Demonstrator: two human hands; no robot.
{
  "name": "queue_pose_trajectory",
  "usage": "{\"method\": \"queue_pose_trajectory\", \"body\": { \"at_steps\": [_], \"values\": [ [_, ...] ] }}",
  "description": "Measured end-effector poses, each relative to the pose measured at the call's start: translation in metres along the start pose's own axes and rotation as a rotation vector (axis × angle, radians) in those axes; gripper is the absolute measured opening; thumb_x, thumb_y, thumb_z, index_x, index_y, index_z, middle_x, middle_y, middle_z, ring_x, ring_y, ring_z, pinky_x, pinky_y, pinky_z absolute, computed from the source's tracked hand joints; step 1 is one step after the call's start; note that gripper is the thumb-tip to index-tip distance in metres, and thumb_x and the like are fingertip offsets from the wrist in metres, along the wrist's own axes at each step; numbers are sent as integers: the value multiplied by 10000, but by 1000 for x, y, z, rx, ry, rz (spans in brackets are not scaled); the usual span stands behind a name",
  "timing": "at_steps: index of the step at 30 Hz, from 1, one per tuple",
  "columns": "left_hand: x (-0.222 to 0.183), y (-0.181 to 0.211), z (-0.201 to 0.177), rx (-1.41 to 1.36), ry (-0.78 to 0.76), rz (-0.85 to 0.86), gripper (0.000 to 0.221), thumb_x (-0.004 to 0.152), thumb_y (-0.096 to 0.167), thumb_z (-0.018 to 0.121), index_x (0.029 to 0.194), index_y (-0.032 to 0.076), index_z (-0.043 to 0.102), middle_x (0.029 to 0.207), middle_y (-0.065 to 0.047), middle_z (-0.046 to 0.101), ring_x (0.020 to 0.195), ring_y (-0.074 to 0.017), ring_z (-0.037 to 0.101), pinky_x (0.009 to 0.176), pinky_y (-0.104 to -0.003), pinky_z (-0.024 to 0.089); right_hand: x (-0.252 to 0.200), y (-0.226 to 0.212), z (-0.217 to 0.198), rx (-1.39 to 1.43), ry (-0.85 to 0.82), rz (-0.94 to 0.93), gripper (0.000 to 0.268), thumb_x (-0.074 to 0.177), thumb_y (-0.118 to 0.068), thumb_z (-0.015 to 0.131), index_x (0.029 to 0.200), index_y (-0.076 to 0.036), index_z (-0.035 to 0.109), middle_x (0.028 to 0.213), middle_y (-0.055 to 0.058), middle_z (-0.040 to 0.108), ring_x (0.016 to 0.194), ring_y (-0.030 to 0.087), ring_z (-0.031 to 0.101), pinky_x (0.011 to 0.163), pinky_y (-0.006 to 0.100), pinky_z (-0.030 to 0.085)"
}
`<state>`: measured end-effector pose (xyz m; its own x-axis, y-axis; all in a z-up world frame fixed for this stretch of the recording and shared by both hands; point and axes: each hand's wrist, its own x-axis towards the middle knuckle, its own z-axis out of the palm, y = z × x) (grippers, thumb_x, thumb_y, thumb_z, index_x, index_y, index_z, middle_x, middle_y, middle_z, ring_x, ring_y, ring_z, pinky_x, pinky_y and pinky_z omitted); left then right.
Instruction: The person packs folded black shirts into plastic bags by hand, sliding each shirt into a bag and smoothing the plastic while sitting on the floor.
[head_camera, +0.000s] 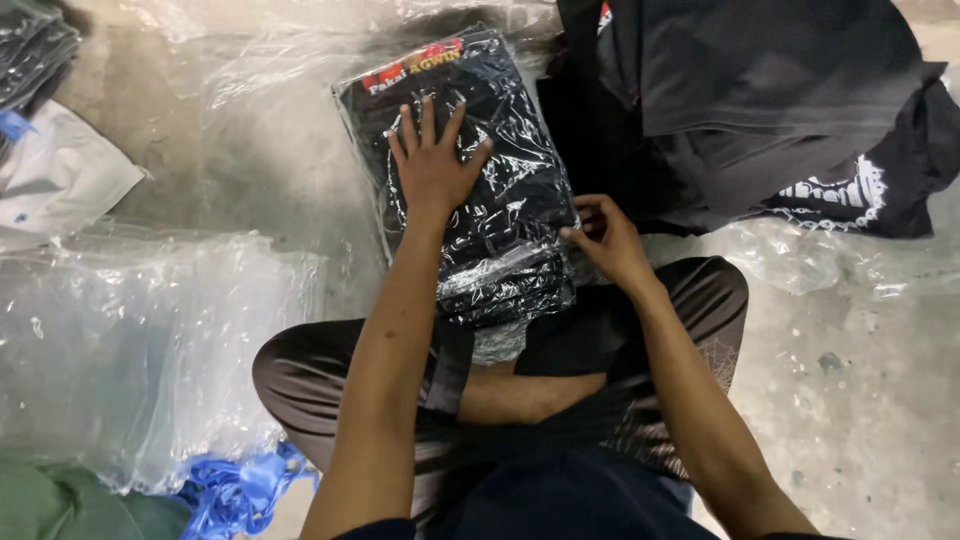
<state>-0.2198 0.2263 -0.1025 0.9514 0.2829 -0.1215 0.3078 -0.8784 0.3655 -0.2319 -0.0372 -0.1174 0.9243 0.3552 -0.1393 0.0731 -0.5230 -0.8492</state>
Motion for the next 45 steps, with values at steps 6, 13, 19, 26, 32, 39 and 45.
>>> {"method": "queue_pose_trajectory", "body": {
  "at_steps": [6, 13, 19, 26, 32, 39, 45],
  "values": [
    [10, -3, -2, 8, 24, -53, 722, 853, 720, 240, 1478, 358, 235, 1571, -66, 84, 1426, -337, -47, 1129, -553, -24, 4, -16, 2, -86, 109, -3, 358, 835, -318, 694, 1124, -141, 579, 1000, 33, 551, 853, 136, 534, 758, 291, 461],
    [11, -8, 5, -25, 74, -61, 693, 862, 699, 302, 1465, 359, 275, 1569, -55, 107, 1431, -328, -13, 1136, -537, -10, 15, -20, 10, 275, 84, 170, 212, 863, -207, 683, 1055, -128, 641, 773, -40, 592, 674, 34, 527, 662, 188, 449],
    [9, -6, 3, -28, 71, -70, 705, 859, 706, 287, 1469, 355, 266, 1569, -57, 107, 1431, -317, -23, 1137, -528, -16, 23, -11, 7, 393, 63, 49, 241, 843, -146, 706, 1074, -116, 648, 908, -3, 648, 812, 60, 618, 764, 193, 517],
    [9, -3, 1, -1, 32, -85, 718, 856, 713, 271, 1478, 356, 234, 1572, -57, 87, 1428, -316, -47, 1138, -529, -13, 19, -2, 2, 264, 8, 99, 43, 845, -103, 718, 836, -114, 678, 767, -22, 677, 706, 49, 627, 708, 188, 505],
    [12, 0, 0, -35, 28, -108, 727, 845, 726, 280, 1476, 366, 256, 1572, -31, 54, 1429, -312, -61, 1136, -540, -43, -34, 34, -4, -378, 100, -502, 67, 816, -198, 744, 863, -191, 697, 1021, 47, 512, 949, 249, 476, 810, 383, 373],
    [9, 0, 2, 4, 27, -115, 741, 860, 724, 224, 1499, 351, 182, 1577, -52, 31, 1421, -317, -94, 1136, -546, -43, -41, -43, -15, -351, 241, -597, 480, 823, -248, 771, 1201, -59, 543, 1231, 177, 473, 1181, 329, 476, 985, 448, 432],
    [7, 2, -1, 27, -7, -128, 752, 855, 730, 198, 1504, 356, 141, 1579, -45, -3, 1421, -309, -117, 1141, -537, -58, 1, -69, 42, -664, -202, -468, 410, 873, -290, 645, 1225, -110, 538, 1190, 107, 574, 1085, 299, 548, 913, 464, 401]
  ]
}}
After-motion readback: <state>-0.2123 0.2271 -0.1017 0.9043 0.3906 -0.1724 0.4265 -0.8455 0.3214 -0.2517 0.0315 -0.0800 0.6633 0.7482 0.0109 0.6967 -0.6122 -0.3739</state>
